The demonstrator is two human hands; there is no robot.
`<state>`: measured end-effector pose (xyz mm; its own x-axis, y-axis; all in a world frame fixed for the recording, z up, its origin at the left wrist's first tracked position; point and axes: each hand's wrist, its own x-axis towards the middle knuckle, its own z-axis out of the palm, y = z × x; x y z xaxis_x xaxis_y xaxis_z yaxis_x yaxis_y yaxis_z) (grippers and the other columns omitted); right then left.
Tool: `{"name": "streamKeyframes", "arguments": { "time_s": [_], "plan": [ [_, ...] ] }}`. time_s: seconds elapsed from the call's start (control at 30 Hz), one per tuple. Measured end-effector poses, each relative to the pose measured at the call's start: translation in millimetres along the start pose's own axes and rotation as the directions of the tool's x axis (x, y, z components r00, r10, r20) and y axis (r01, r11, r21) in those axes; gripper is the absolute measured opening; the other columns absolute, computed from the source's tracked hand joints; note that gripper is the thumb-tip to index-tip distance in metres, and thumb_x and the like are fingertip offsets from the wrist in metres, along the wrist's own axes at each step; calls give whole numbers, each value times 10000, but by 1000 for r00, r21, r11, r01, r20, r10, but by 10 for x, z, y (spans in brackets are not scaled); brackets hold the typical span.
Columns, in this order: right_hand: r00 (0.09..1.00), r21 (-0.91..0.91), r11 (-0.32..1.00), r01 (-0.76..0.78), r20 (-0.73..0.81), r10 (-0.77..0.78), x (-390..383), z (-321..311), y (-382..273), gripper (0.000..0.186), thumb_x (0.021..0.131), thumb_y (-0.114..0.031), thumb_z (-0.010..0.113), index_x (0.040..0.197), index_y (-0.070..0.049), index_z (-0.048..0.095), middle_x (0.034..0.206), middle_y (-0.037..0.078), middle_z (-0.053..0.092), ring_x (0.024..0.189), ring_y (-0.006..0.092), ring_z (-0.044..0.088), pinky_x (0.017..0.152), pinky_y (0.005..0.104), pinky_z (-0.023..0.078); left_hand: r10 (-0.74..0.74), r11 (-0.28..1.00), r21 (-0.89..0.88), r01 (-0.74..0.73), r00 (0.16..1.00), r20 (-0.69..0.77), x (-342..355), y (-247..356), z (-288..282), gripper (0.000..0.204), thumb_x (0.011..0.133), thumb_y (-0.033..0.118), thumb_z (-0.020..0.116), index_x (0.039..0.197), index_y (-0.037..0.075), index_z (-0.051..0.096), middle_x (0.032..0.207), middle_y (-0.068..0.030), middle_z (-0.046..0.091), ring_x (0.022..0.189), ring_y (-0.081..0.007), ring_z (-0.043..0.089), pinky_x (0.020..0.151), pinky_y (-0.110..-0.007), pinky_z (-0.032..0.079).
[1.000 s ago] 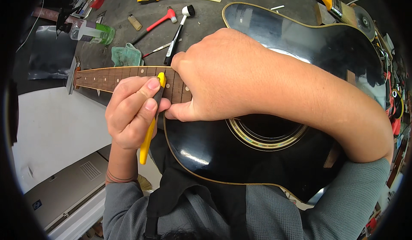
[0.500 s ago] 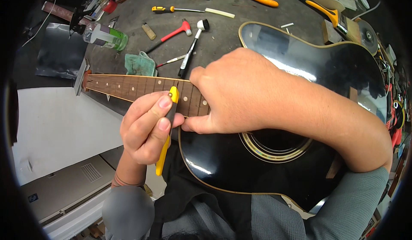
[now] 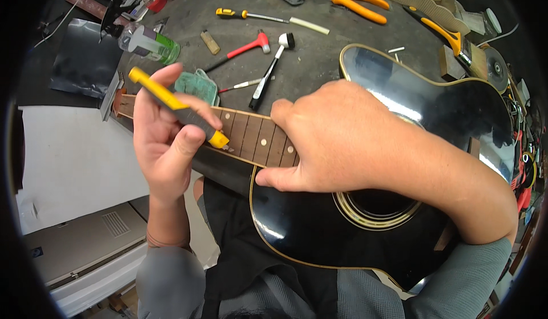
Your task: The person uses a yellow utility knife to carefully scrape and clean the edges of the frets on a black acoustic guitar's fretboard. The work progresses along the neck, focusing on the side edges of the metal frets to remove debris or old finish.
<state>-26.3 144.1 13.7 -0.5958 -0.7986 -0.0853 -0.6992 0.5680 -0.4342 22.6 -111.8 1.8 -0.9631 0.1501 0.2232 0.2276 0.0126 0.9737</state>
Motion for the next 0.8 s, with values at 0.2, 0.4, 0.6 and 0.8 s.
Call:
{"name": "streamKeyframes", "arguments": {
  "time_s": [0.2,0.4,0.6,0.8],
  "plan": [
    [1000,30,1000,-8,-15,8,10,19,7,654,852,-610,766,866,40,691,635,198,686,635,402,721,638,473,584,-75,996,61,63,974,213,155,91,-19,698,965,127,777,1522,-95,419,963,-131,719,857,-143,683,745,-235,530],
    [1000,10,1000,-12,-23,12,-1,21,1,653,852,-609,765,868,40,693,635,194,685,640,400,721,641,469,583,-92,993,99,69,965,246,183,117,4,664,969,87,763,1519,-82,431,955,-121,722,847,-120,671,748,-232,518],
    [1000,15,1000,-16,-18,17,0,25,-3,645,851,-604,762,861,38,696,629,190,682,633,393,720,628,463,580,-77,992,112,51,967,242,180,106,9,646,969,65,759,1512,-78,439,958,-117,723,850,-117,669,755,-230,517],
    [1000,7,1000,-13,-15,13,-1,19,-2,646,854,-603,759,869,40,700,624,185,681,629,388,721,621,459,578,-82,992,111,55,965,250,179,110,10,627,974,75,774,1493,-76,455,967,-112,722,863,-113,663,780,-235,518]
  ]
}}
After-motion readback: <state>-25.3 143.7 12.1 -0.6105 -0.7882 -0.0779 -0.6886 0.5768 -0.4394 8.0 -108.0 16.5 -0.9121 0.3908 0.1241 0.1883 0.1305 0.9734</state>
